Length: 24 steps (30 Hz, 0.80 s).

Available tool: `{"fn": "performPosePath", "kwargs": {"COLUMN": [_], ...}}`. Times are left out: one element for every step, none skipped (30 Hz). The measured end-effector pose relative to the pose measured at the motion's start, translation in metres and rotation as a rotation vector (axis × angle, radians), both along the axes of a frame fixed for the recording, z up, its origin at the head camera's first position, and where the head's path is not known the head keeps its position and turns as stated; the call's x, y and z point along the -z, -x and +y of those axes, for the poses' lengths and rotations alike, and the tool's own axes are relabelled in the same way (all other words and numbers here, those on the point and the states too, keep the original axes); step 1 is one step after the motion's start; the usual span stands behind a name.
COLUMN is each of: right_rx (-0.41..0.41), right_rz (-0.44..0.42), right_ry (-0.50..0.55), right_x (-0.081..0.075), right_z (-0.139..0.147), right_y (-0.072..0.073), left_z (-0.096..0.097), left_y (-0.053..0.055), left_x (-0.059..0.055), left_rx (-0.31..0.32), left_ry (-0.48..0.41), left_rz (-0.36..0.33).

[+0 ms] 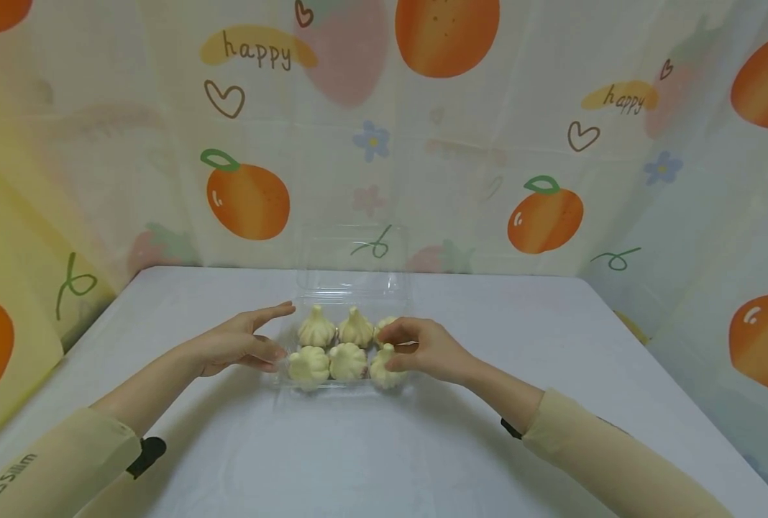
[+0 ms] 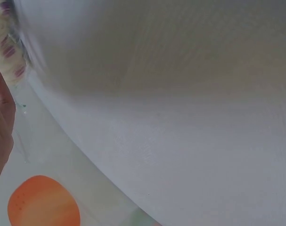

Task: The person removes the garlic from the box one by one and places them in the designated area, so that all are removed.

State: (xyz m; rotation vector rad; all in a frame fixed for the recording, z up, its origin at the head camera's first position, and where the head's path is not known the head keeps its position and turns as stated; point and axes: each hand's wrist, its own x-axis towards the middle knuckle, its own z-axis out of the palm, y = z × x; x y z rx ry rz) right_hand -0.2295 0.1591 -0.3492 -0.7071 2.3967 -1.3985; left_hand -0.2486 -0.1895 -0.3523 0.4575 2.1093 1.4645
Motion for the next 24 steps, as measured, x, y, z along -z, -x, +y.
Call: {"fn": "performPosePath", "kwargs": {"right_rx": [0.001,0.001,0.002,0.001,0.001,0.002,0.003,0.006,0.009,0.011,0.016,0.022,0.026,0.030,0.031,0.033,0.038,0.041,0.043,0.045,0.047,0.049,0.050,0.050], "right_rz": [0.001,0.003,0.003,0.007,0.017,0.023,0.029,0.032,0.038,0.048,0.051,0.051,0.058,0.063,0.073,0.081,0.091,0.102,0.111,0.122,0.133,0.144,0.154,0.159], "right_ry": [-0.008,-0.015,-0.019,-0.023,-0.029,-0.034,-0.040,-0.042,-0.047,-0.054,-0.059,-0.065,-0.073,-0.080,-0.091,-0.099,-0.111,-0.126,-0.138,-0.151,-0.163,-0.174,-0.184,-0.188], "right_x": [-0.0001,-0.0004,-0.0007,-0.0006,-0.0008,-0.0009,-0.0007,-0.0001,0.0007,0.0011,0.0013,0.0021,0.0027,0.0030,0.0032,0.0034,0.0037,0.0038,0.0038,0.0039,0.0041,0.0041,0.0041,0.0043], "right_z": [-0.0008,-0.0015,-0.0022,-0.0028,-0.0033,-0.0039,-0.0043,-0.0047,-0.0049,-0.0050,-0.0051,-0.0053,-0.0053,-0.0053,-0.0053,-0.0052,-0.0052,-0.0052,-0.0052,-0.0054,-0.0056,-0.0062,-0.0066,-0.0069], "right_y": [0.0002,0.0004,0.0005,0.0008,0.0011,0.0013,0.0017,0.0024,0.0031,0.0034,0.0035,0.0039,0.0042,0.0043,0.0042,0.0039,0.0039,0.0037,0.0034,0.0031,0.0030,0.0028,0.0027,0.0026], "left_z": [-0.0003,-0.0008,-0.0010,-0.0012,-0.0013,-0.0012,-0.0012,-0.0009,-0.0008,-0.0005,-0.0001,0.0002,0.0003,0.0005,0.0004,0.0005,0.0005,0.0005,0.0004,0.0003,0.0003,0.0003,0.0002,0.0003], "left_y": [0.0000,0.0000,0.0000,-0.0001,0.0000,0.0001,0.0001,0.0001,-0.0002,-0.0003,-0.0005,-0.0007,-0.0010,-0.0012,-0.0015,-0.0014,-0.0014,-0.0014,-0.0013,-0.0012,-0.0011,-0.0010,-0.0009,-0.0009], "left_x": [0.0000,0.0000,0.0000,-0.0002,-0.0001,0.0000,-0.0001,-0.0001,-0.0004,-0.0008,-0.0012,-0.0017,-0.0021,-0.0023,-0.0025,-0.0023,-0.0021,-0.0019,-0.0016,-0.0014,-0.0011,-0.0010,-0.0010,-0.0010], "left_rx": [0.001,0.001,0.002,0.001,0.001,0.002,0.001,-0.003,-0.003,-0.004,-0.003,-0.003,-0.004,-0.003,0.000,0.001,0.002,0.002,0.003,0.003,0.004,0.005,0.005,0.004], "left_ry": [-0.001,0.000,0.000,0.001,0.001,-0.001,0.000,0.002,0.003,0.002,0.002,0.001,0.001,-0.001,-0.004,-0.006,-0.006,-0.006,-0.006,-0.005,-0.005,-0.004,-0.003,-0.001], "left_rz": [0.000,0.000,0.000,0.000,0.000,-0.001,-0.002,-0.004,-0.004,-0.005,-0.006,-0.006,-0.007,-0.008,-0.007,-0.008,-0.008,-0.008,-0.009,-0.009,-0.009,-0.008,-0.008,-0.007]}}
